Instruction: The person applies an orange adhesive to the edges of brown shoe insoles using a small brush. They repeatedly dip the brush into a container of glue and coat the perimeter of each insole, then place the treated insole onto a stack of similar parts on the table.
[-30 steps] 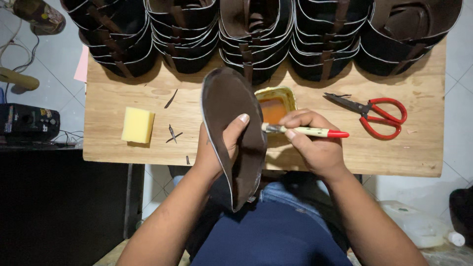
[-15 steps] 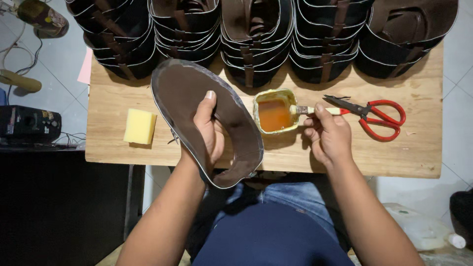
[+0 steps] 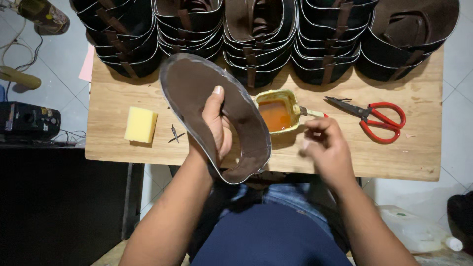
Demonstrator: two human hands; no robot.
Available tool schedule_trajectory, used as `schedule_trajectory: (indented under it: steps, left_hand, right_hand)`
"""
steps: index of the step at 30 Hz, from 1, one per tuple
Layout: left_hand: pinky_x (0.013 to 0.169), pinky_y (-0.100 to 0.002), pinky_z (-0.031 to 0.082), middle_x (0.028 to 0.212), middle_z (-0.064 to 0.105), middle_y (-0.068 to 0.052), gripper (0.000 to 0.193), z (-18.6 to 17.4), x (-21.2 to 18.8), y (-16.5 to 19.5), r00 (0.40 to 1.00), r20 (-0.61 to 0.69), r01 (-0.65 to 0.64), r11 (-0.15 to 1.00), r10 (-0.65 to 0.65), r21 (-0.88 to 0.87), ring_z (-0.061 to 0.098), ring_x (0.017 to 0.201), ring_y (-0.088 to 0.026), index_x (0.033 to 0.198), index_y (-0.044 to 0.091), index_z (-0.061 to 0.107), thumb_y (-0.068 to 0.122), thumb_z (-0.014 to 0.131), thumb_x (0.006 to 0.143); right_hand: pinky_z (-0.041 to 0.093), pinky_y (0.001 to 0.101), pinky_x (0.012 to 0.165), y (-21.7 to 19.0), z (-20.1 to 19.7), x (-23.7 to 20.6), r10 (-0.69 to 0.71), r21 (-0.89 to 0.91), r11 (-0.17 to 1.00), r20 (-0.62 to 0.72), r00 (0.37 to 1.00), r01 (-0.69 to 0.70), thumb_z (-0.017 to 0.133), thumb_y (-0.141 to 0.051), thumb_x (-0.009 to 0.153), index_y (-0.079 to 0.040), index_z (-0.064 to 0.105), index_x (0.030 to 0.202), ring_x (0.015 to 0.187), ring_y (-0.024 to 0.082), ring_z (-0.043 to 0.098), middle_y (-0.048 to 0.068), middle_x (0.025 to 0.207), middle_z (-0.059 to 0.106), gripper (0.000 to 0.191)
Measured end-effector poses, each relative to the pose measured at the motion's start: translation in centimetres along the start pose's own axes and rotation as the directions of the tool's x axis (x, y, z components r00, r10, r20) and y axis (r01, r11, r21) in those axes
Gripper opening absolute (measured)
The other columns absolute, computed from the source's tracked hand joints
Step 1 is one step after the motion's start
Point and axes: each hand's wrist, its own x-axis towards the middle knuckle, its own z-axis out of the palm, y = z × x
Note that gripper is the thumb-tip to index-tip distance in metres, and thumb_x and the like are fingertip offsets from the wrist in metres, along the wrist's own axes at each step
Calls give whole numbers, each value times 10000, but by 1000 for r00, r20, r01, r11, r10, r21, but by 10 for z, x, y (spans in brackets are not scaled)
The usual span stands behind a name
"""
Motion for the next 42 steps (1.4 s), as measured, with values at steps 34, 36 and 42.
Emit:
schedule_trajectory:
  steps: [34,36,42]
  left_hand:
    - [906,-491,458,990,599,-120,197,-33,50,9,758,650,-632,-308,-55,711,583,1020,-344,1040,62,651,152,647,865]
    - [1026,-481,431,1130,624,-164,338,-35,54,7,737,675,-664,-239,-45,709,568,1139,-363,1173,-4,646,126,623,862]
    - [1180,-533,273,1399,552,-252,440,-42,65,-3,767,626,-634,-318,-139,705,426,1392,-388,1292,-61,608,163,618,913]
  right_hand:
    - [321,509,1033,-122,-52,332,-645,-863,26,372,668,505,842,-181,741,-136,756,907,1270,324,446,66,1243,560,192]
    - [324,509,1019,-121,-43,363,-643,-870,1,377,667,493,847,-198,732,-152,767,902,1272,320,448,52,1212,558,194]
    - [329,495,964,-128,-23,434,-651,-893,-77,381,656,443,845,-209,709,-147,770,882,1286,330,448,60,1197,559,198]
